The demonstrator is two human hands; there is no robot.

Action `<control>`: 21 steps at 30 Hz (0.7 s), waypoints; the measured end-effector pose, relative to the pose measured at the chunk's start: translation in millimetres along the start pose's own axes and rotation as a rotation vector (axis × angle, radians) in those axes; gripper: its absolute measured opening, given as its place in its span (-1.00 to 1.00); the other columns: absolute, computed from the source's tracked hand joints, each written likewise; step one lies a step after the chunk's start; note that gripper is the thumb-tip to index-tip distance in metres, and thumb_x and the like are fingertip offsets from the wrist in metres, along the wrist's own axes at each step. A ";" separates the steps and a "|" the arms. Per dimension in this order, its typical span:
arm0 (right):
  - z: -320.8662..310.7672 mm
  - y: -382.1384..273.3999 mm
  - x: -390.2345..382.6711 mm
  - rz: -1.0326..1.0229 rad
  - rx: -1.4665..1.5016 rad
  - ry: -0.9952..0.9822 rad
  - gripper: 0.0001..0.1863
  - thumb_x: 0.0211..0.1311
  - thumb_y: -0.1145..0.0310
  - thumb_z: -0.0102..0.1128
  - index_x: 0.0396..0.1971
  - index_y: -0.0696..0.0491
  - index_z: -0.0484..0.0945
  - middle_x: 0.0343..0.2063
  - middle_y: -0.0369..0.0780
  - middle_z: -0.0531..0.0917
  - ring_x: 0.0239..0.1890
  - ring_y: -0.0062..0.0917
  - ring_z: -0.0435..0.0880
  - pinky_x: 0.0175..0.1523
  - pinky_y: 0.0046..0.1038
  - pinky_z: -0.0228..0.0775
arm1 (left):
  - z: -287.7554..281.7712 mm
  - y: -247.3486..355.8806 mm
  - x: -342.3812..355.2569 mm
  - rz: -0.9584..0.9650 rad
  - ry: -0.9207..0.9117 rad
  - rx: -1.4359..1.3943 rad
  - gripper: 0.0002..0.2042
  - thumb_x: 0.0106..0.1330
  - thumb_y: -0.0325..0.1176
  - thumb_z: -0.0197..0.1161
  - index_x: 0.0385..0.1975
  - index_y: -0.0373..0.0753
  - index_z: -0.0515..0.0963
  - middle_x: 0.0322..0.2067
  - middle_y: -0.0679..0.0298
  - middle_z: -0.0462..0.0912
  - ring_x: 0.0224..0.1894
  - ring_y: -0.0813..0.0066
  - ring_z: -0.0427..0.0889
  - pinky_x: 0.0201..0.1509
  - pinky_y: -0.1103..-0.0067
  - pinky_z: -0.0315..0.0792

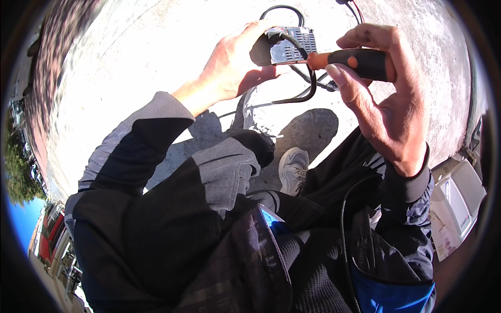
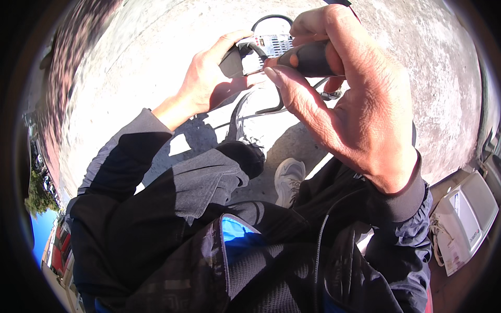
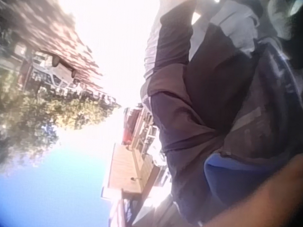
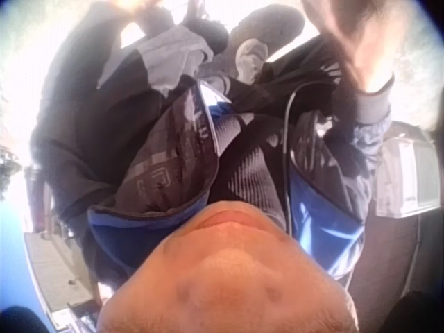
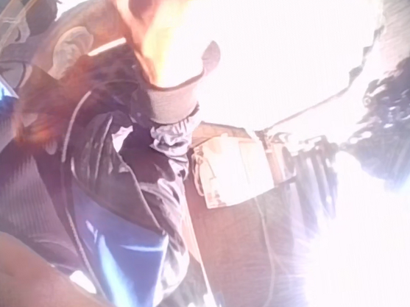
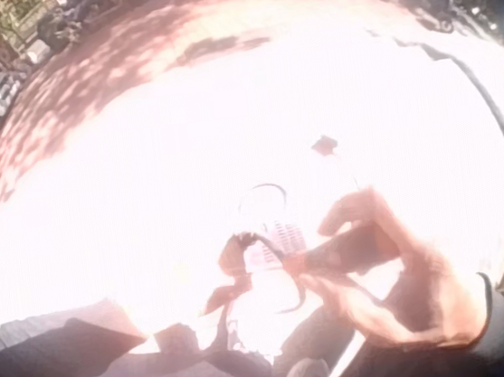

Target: The person sits on the ground and uses a screwdriver to remove screws from a black electronic device. They open the casing, inspect the internal components, and then reassemble the device by screwing the casing back together.

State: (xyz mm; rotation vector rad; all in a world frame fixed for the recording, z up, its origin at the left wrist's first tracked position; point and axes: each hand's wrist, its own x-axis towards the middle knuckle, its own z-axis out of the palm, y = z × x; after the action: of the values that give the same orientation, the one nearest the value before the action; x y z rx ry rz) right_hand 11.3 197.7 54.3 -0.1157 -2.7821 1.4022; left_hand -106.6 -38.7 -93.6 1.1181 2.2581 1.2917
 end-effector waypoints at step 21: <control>-8.6 -7.6 12.9 -0.056 -0.209 -0.125 -0.78 0.49 0.47 0.41 0.04 0.15 0.64 -0.24 -0.24 0.75 -0.25 -0.55 0.79 -0.09 -0.54 0.62 | -1.3 -4.4 0.3 0.029 0.048 0.030 -0.22 0.20 -0.04 0.72 0.40 -0.08 0.50 0.09 0.12 0.80 0.11 0.20 0.83 0.23 0.36 0.68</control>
State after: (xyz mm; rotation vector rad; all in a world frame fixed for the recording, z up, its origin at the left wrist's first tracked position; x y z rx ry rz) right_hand -1.5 201.1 65.4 0.0478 -3.0017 1.1412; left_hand -109.7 -40.5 -96.5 1.1453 2.3117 1.3132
